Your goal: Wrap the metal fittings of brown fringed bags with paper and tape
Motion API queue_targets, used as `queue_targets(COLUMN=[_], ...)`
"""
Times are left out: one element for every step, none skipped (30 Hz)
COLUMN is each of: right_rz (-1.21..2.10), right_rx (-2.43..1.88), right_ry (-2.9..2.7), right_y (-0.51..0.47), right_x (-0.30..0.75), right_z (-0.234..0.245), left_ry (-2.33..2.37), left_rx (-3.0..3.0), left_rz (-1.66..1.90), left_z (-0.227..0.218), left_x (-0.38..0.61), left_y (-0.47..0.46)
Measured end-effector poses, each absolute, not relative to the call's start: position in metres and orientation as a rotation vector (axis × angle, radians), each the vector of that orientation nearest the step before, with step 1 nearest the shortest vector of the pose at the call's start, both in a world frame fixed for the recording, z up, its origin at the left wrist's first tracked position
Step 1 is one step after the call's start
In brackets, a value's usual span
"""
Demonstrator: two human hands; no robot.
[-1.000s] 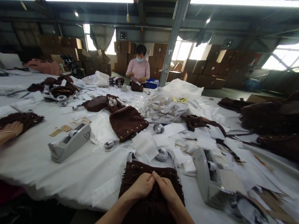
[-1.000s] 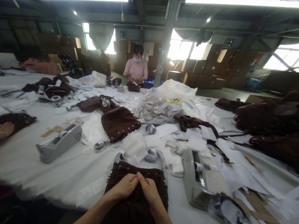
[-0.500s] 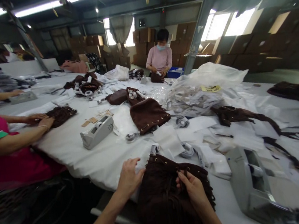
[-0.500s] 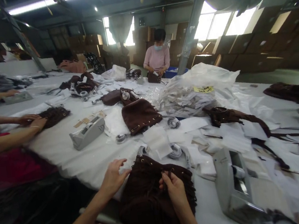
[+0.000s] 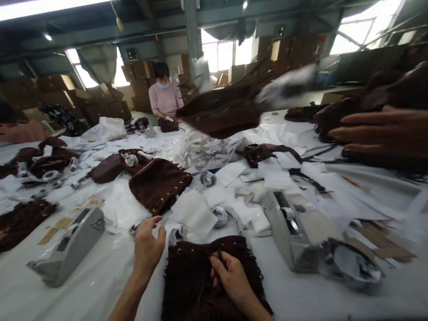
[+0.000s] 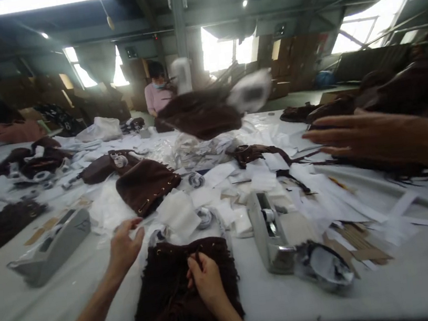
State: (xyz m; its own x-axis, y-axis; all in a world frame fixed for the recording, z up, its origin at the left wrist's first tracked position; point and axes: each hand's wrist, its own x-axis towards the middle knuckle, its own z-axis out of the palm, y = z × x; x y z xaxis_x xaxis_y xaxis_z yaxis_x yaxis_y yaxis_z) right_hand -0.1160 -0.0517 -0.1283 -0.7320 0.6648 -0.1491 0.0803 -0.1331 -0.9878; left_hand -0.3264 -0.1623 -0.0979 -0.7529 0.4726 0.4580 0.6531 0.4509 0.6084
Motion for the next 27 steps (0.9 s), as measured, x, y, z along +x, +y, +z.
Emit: queue_targets(right_rz=[1.93, 1.944, 1.955, 1.96, 1.958, 1.949, 1.939, 1.931, 1.927, 1.927, 1.93, 1.936, 1.944, 1.951, 1.96, 1.968, 1.975, 1.98, 1.982, 1.981, 1.978, 1.973, 1.966, 1.958, 1.949, 1.94, 1.931], right_rx=[-0.83, -0.829, -0.827, -0.825, -0.823, -0.819, -0.815, -0.812, -0.808, -0.806, -0.806, -0.808, -0.811, -0.815, -0.816, -0.818, -0.82, -0.821, -0.822, -0.824, -0.824, -0.823, -0.821, -0.819, -0.816, -0.811, -0.804], right_ry=[-1.722, -1.709, -1.699, -1.694, -1.694, -1.7, -1.708, -1.712, -1.713, -1.709, -1.704, -1.696, -1.69, -1.685, -1.679, -1.672, -1.664, -1.655, -1.648, -1.642, -1.64, -1.639, -1.638, -1.636, -1.633, -1.629, -1.626], right_y=[-0.052, -0.052, -0.052, -0.052, -0.052, -0.051, -0.051, -0.05, -0.05, -0.049, -0.049, -0.048, -0.048, -0.048, -0.048, -0.048, -0.048, -0.048, -0.048, -0.048, -0.048, -0.048, -0.048, -0.048, -0.048, -0.049, -0.049], right_x=[-0.115, -0.115, -0.114, -0.113, -0.112, -0.112, -0.111, -0.111, -0.11, -0.11, -0.11, -0.11, -0.11, -0.111, -0.111, -0.111, -0.111, -0.111, -0.111, -0.111, -0.111, -0.111, -0.111, -0.112, -0.112, -0.112, -0.112], right_z=[-0.13, -0.132, -0.135, -0.137, -0.14, -0.143, -0.145, -0.148, -0.151, -0.153, -0.155, -0.157, -0.158, -0.158, -0.158, -0.157, -0.157, -0.155, -0.154, -0.153, -0.152, -0.151, -0.15, -0.149, -0.148, -0.147, -0.146], left_ry=[-2.447, -2.437, -2.451, -2.474, -2.484, -2.492, -2.496, -2.499, -2.506, -2.518, -2.534, -2.553, -2.574, -2.594, -2.613, -2.627, -2.633, -2.632, -2.62, -2.597, -2.567, -2.531, -2.496, -2.465, -2.441, -2.426, -2.427], left_rx=[-1.065, -1.146, -1.23, -1.294, -1.346, -1.381, -1.399, -1.407, -1.405, -1.397, -1.381, -1.361, -1.334, -1.3, -1.257, -1.202, -1.135, -1.059, -0.978, -0.895, -0.817, -0.753, -0.706, -0.679, -0.669, -0.676, -0.698], left_rz=[-1.337, -1.459, -1.55, -1.611, -1.635, -1.651, -1.661, -1.67, -1.686, -1.703, -1.719, -1.734, -1.749, -1.765, -1.784, -1.809, -1.842, -1.884, -1.935, -1.994, -2.059, -2.128, -2.198, -2.268, -2.334, -2.388, -2.452], left_z=[-0.088, -0.08, -0.076, -0.073, -0.073, -0.074, -0.077, -0.08, -0.084, -0.088, -0.092, -0.097, -0.101, -0.104, -0.107, -0.109, -0.109, -0.109, -0.107, -0.104, -0.1, -0.096, -0.091, -0.086, -0.081, -0.077, -0.074], left_x=[-0.321, -0.315, -0.308, -0.302, -0.296, -0.291, -0.288, -0.286, -0.284, -0.284, -0.285, -0.287, -0.29, -0.293, -0.297, -0.301, -0.306, -0.31, -0.314, -0.317, -0.319, -0.319, -0.317, -0.313, -0.307, -0.299, -0.289], left_y=[-0.139, -0.115, -0.09, -0.066, -0.043, -0.023, -0.006, 0.009, 0.02, 0.028, 0.034, 0.038, 0.04, 0.042, 0.043, 0.043, 0.042, 0.04, 0.036, 0.032, 0.025, 0.017, 0.007, -0.005, -0.019, -0.034, -0.05])
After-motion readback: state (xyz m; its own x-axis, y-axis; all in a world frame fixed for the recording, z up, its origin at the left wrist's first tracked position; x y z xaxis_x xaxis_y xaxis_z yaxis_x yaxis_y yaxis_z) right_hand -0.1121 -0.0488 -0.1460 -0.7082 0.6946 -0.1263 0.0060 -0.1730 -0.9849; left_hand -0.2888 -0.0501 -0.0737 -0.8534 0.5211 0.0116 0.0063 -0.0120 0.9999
